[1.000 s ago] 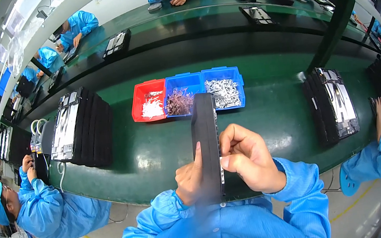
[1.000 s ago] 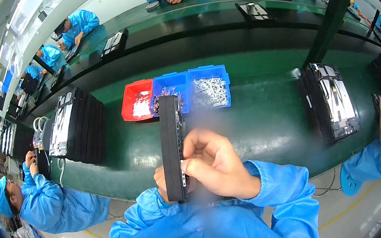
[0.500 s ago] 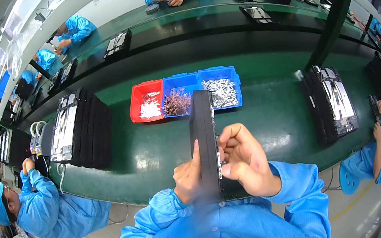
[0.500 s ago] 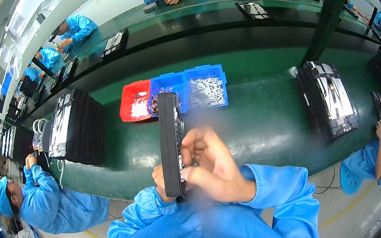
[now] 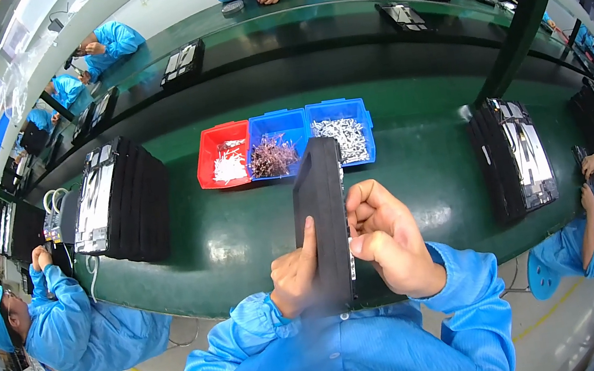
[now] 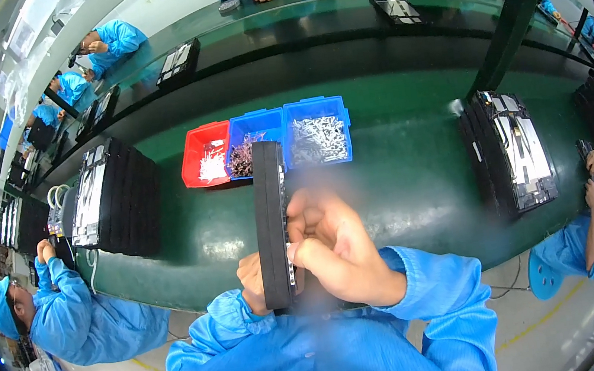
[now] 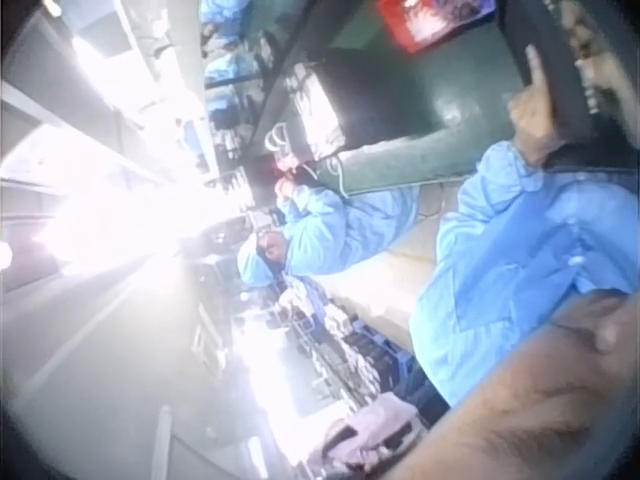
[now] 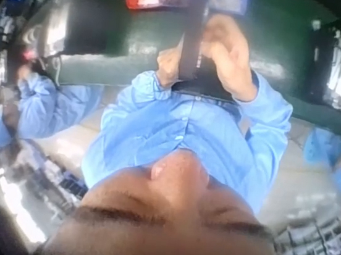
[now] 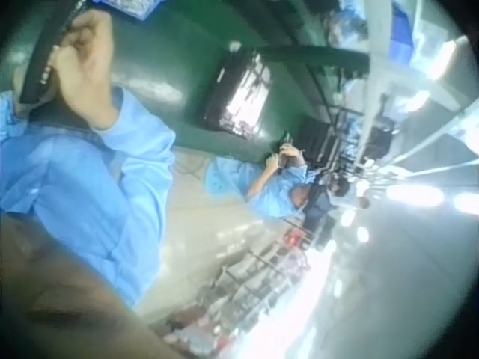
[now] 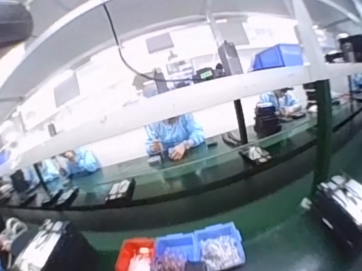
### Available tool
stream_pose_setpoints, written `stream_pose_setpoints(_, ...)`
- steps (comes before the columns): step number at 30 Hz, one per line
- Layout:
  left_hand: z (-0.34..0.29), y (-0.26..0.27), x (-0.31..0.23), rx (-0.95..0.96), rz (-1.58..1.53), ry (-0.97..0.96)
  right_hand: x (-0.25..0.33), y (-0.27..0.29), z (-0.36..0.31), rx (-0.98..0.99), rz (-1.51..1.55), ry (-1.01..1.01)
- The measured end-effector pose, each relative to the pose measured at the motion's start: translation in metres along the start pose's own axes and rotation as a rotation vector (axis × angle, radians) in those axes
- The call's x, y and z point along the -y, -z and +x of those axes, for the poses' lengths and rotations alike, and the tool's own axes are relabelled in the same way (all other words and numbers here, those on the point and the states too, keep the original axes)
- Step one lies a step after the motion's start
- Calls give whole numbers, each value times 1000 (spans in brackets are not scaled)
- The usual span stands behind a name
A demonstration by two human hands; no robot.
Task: The person assembles tablets by taking wires from bins, peeling adhesive backing, attaching the wires and side components into tablet frames by hand, and placing the assembled frames onto a stack.
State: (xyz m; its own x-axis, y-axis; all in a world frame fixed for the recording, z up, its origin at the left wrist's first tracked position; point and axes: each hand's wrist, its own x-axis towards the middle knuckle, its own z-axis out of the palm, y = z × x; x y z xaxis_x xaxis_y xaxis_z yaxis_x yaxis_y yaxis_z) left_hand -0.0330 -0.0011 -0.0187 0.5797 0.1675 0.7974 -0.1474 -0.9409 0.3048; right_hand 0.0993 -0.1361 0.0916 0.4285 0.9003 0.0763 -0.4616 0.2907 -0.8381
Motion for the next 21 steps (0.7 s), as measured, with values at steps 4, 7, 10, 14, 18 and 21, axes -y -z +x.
stream_pose_setpoints(4, 6, 4, -4, 9, -20, -13, -19, -1, -9, 30, 49, 135)
stream_pose_setpoints(7, 3, 3, -4, 44, -39, 41, -33, -5, -18, 67, -2, 294)
stream_pose_setpoints(10, -1, 1, -2, 83, -35, 82, -28, -3, -22, 60, -55, 240)
stream_pose_setpoints(14, -25, 7, 10, 128, -252, 362, 1, 16, -19, 86, -180, 265)
stream_pose_setpoints(18, -60, 20, 12, -155, -516, 683, 10, 63, -27, -216, -869, 585)
stream_pose_setpoints(21, 9, 31, -15, -98, -1145, 1084, -9, 80, -43, -204, -860, 172)
